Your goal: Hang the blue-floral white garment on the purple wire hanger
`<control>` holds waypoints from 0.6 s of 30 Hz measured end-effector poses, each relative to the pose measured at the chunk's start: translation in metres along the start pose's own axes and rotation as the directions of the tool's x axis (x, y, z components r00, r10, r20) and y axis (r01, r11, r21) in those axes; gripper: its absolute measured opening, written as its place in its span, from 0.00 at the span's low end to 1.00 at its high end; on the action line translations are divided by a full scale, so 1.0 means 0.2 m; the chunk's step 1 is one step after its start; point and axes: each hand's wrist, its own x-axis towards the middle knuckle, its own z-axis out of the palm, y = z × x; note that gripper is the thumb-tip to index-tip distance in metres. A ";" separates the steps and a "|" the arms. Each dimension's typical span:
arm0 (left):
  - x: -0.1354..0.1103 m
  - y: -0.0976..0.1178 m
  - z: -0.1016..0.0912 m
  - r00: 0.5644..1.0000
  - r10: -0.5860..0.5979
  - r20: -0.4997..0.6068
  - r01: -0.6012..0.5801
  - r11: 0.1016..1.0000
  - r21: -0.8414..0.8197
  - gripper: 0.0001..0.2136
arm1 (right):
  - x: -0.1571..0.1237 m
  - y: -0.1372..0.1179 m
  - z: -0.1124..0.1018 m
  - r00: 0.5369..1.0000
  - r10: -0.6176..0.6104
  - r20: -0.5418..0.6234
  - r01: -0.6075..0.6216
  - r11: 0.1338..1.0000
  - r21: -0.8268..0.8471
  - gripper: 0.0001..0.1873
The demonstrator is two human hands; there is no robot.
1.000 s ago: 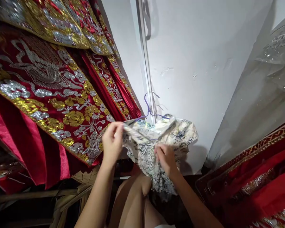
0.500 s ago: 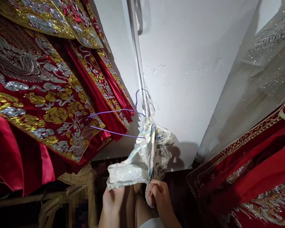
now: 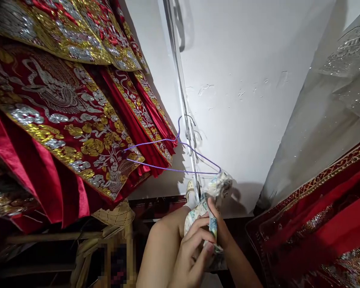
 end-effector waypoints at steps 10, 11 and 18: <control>0.12 0.00 -0.33 1.000 0.011 0.006 -0.010 0.992 -0.123 0.36 | -0.04 -0.29 0.04 0.911 0.313 0.270 -0.304 0.950 -0.075 0.11; 0.13 -0.02 -0.34 0.999 -0.007 0.050 0.013 0.994 -0.112 0.36 | -0.04 -0.32 0.04 0.899 0.312 0.307 -0.276 0.948 -0.156 0.10; 0.07 -0.08 -0.56 0.888 -0.395 0.236 0.212 0.806 0.552 0.21 | 0.13 -0.61 0.07 0.825 -0.179 0.536 0.534 0.555 -0.638 0.10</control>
